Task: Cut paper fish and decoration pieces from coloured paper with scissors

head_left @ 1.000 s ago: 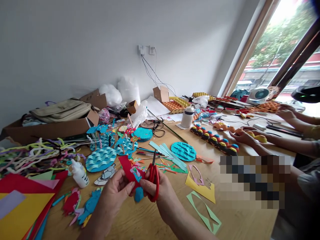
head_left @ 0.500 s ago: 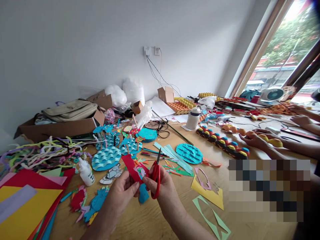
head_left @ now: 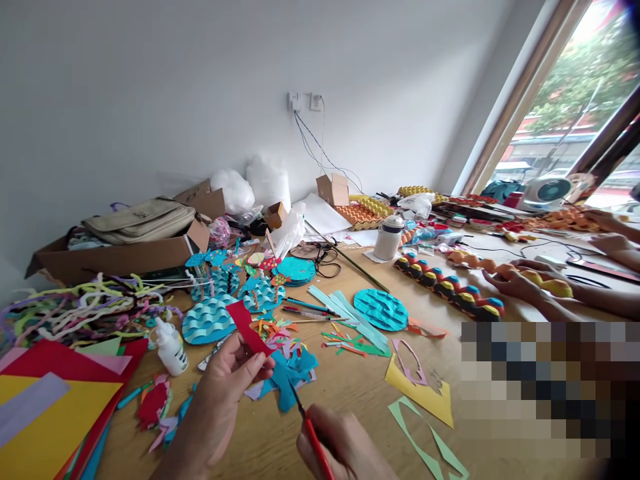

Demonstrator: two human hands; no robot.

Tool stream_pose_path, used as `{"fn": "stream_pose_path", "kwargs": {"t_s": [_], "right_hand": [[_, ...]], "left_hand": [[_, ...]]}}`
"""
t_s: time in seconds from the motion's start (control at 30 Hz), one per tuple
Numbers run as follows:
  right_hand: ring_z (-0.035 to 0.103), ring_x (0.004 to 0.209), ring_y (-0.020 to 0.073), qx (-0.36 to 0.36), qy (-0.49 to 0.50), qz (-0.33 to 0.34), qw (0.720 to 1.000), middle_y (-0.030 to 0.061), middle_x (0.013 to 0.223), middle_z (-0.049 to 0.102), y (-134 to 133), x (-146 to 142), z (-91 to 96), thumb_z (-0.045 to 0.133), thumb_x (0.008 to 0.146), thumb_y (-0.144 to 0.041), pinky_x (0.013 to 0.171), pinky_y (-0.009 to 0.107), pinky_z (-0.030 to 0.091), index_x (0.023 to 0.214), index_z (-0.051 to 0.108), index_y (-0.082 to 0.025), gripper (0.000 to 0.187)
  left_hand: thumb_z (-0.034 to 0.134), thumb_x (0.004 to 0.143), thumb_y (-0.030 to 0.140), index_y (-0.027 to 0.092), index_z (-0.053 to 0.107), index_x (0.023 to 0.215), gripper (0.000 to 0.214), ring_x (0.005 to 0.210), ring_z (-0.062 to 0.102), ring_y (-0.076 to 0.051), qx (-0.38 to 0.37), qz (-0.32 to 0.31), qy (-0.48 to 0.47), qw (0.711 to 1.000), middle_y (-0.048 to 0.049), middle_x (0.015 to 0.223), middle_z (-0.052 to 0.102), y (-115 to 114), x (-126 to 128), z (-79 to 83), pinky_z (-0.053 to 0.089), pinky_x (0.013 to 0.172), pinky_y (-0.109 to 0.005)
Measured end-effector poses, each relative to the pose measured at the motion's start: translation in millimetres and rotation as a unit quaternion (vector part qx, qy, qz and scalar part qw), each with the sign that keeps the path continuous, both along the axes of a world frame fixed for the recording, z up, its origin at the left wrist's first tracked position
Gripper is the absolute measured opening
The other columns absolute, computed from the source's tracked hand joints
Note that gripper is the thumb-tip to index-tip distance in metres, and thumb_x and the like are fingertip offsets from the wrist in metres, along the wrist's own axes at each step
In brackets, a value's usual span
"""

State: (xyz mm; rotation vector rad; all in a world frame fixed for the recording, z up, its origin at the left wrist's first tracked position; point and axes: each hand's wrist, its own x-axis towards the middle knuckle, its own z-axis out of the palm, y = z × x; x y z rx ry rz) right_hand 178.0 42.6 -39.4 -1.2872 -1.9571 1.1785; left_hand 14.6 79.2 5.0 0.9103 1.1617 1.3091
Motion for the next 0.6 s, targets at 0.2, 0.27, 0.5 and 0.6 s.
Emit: {"fn": "stream_pose_path", "kwargs": {"t_s": [0.2, 0.27, 0.5, 0.6], "right_hand": [[0.024, 0.045, 0.0065, 0.015, -0.009, -0.015, 1.000, -0.0058, 0.049, 0.030, 5, -12, 5.5, 0.040, 0.077, -0.027, 0.042, 0.019, 0.020, 0.058, 0.033, -0.018, 0.022], [0.025, 0.046, 0.0066, 0.017, -0.009, -0.018, 1.000, -0.0054, 0.049, 0.032, 7, -14, 8.6, 0.040, 0.077, -0.027, 0.043, 0.019, 0.021, 0.059, 0.035, -0.018, 0.021], [0.025, 0.049, 0.0072, 0.042, -0.024, -0.052, 0.997, -0.0051, 0.051, 0.030, 11, -14, 11.4, 0.043, 0.076, -0.026, 0.044, 0.019, 0.020, 0.057, 0.039, -0.017, 0.022], [0.025, 0.048, 0.0071, 0.052, -0.034, -0.052, 0.997, -0.0051, 0.051, 0.031, 12, -14, 11.7, 0.044, 0.076, -0.026, 0.044, 0.020, 0.020, 0.057, 0.042, -0.016, 0.021]], "left_hand": [[0.067, 0.065, 0.024, 0.018, 0.059, 0.076, 0.014, 0.068, 0.059, -0.014, -0.006, -0.044, -0.014, 0.999, 0.0012, 0.068, 0.063, -6, 4, 1.1, 0.050, 0.067, -0.027], [0.065, 0.067, 0.023, 0.019, 0.059, 0.078, 0.012, 0.070, 0.059, -0.015, -0.010, -0.054, -0.015, 0.998, 0.0008, 0.071, 0.063, -7, 3, -1.1, 0.049, 0.069, -0.028], [0.059, 0.073, 0.021, 0.022, 0.057, 0.097, 0.023, 0.082, 0.061, -0.017, -0.008, -0.108, -0.044, 0.993, -0.0018, 0.092, 0.067, -8, 7, -3.1, 0.048, 0.076, -0.029], [0.060, 0.072, 0.021, 0.022, 0.058, 0.098, 0.026, 0.085, 0.062, -0.019, -0.005, -0.114, -0.051, 0.992, -0.0032, 0.096, 0.068, -9, 8, -3.5, 0.048, 0.078, -0.030]]}}
